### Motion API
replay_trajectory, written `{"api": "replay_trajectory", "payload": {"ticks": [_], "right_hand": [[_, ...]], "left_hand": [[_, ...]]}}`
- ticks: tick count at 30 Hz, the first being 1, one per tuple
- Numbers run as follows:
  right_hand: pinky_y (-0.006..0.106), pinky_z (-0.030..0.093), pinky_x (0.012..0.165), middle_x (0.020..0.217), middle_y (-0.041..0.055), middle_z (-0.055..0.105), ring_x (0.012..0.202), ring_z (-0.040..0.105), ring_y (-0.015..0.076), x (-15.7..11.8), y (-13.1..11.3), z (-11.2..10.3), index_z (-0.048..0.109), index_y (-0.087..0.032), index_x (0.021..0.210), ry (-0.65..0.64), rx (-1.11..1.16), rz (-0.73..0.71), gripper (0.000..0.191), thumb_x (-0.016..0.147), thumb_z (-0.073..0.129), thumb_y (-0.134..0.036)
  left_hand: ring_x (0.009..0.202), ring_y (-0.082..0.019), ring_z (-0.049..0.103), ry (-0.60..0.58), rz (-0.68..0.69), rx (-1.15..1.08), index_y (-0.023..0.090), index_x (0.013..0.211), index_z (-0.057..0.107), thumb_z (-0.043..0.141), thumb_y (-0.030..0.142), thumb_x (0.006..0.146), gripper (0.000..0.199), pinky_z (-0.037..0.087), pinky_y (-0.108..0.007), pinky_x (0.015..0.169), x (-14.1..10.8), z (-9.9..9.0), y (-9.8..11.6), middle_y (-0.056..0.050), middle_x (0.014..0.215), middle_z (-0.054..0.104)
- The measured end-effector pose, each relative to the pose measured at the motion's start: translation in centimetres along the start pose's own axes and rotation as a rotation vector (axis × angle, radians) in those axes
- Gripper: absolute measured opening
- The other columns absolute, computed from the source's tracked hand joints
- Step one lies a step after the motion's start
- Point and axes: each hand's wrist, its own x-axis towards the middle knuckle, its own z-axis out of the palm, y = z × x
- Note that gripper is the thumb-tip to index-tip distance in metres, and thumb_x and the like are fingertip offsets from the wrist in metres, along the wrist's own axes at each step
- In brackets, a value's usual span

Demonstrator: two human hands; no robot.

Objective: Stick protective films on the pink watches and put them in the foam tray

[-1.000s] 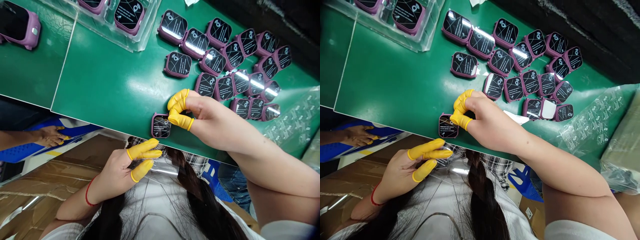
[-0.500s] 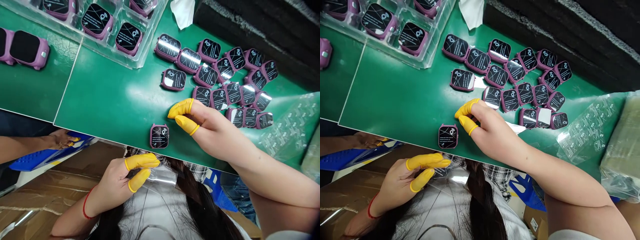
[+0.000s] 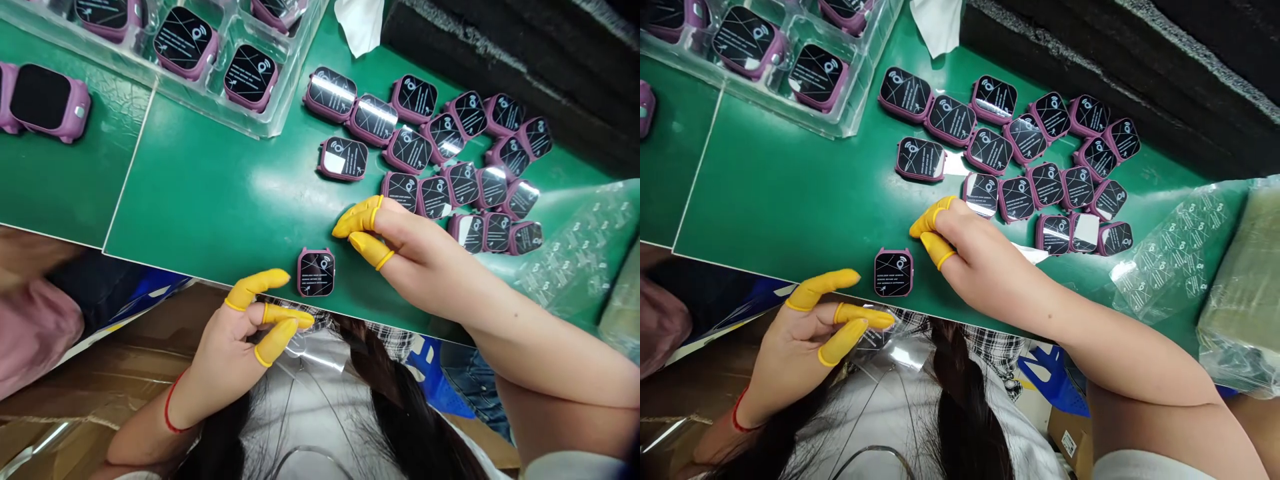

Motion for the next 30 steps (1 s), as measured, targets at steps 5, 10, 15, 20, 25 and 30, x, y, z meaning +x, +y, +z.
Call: {"api": "replay_trajectory", "payload": {"ticks": [5,10,15,20,25,30], "right_hand": [[0.046,0.049,0.094,0.117,0.0173,0.054,0.11,0.053,0.0275,-1.1,-0.3,0.2,0.054,-0.012,0.124,-0.112,-0.165,-0.086,0.049,0.082,0.069,-0.03],[0.051,0.045,0.093,0.118,0.0199,0.051,0.109,0.047,0.0326,-1.0,-0.1,2.4,0.05,-0.009,0.124,-0.027,-0.357,-0.162,0.064,0.074,0.076,-0.038],[0.049,0.044,0.092,0.112,0.0171,0.053,0.106,0.048,0.0312,-0.2,0.5,3.3,0.052,-0.015,0.111,0.037,-0.35,-0.212,0.043,0.076,0.068,-0.034],[0.047,0.045,0.09,0.108,0.0146,0.054,0.102,0.049,0.0289,-0.1,1.0,3.0,0.049,-0.016,0.108,-0.019,-0.296,-0.308,0.041,0.075,0.068,-0.031],[0.041,0.048,0.084,0.104,0.0101,0.058,0.092,0.053,0.0218,-1.4,0.5,2.4,0.047,-0.016,0.116,-0.064,-0.049,-0.242,0.046,0.076,0.067,-0.024],[0.027,0.04,0.058,0.075,-0.0027,0.05,0.062,0.044,0.0106,-3.3,-1.3,2.4,0.051,-0.016,0.11,-0.2,0.568,0.238,0.045,0.077,0.068,-0.041]], "left_hand": [[0.075,-0.019,0.075,-0.036,-0.066,0.059,0.021,0.151,0.019,0.065,0.034,0.088,0.079,0.061,-0.027,0.067,0.6,0.0,1.2,-0.003,0.082,0.078],[0.066,-0.018,0.074,-0.131,-0.077,0.199,0.023,0.156,0.002,0.06,0.031,0.089,0.089,0.057,-0.025,0.059,1.9,-0.4,1.9,0.002,0.074,0.077],[0.052,-0.016,0.07,-0.184,-0.031,0.414,0.02,0.156,0.011,0.058,0.022,0.086,0.085,0.053,-0.022,0.052,3.2,-0.3,3.2,0.005,0.062,0.072],[0.051,-0.017,0.068,-0.143,0.005,0.655,0.016,0.15,0.03,0.057,0.026,0.087,0.069,0.045,-0.021,0.047,3.4,0.6,4.1,0.003,0.061,0.07],[0.056,-0.021,0.066,-0.051,0.065,0.901,0.014,0.135,0.048,0.062,0.031,0.082,0.057,0.039,-0.025,0.049,3.0,1.2,4.4,0.002,0.06,0.067],[0.06,-0.02,0.065,0.011,0.091,0.875,0.016,0.134,0.049,0.062,0.032,0.081,0.057,0.042,-0.026,0.053,1.5,2.1,4.7,0.001,0.068,0.068]]}}
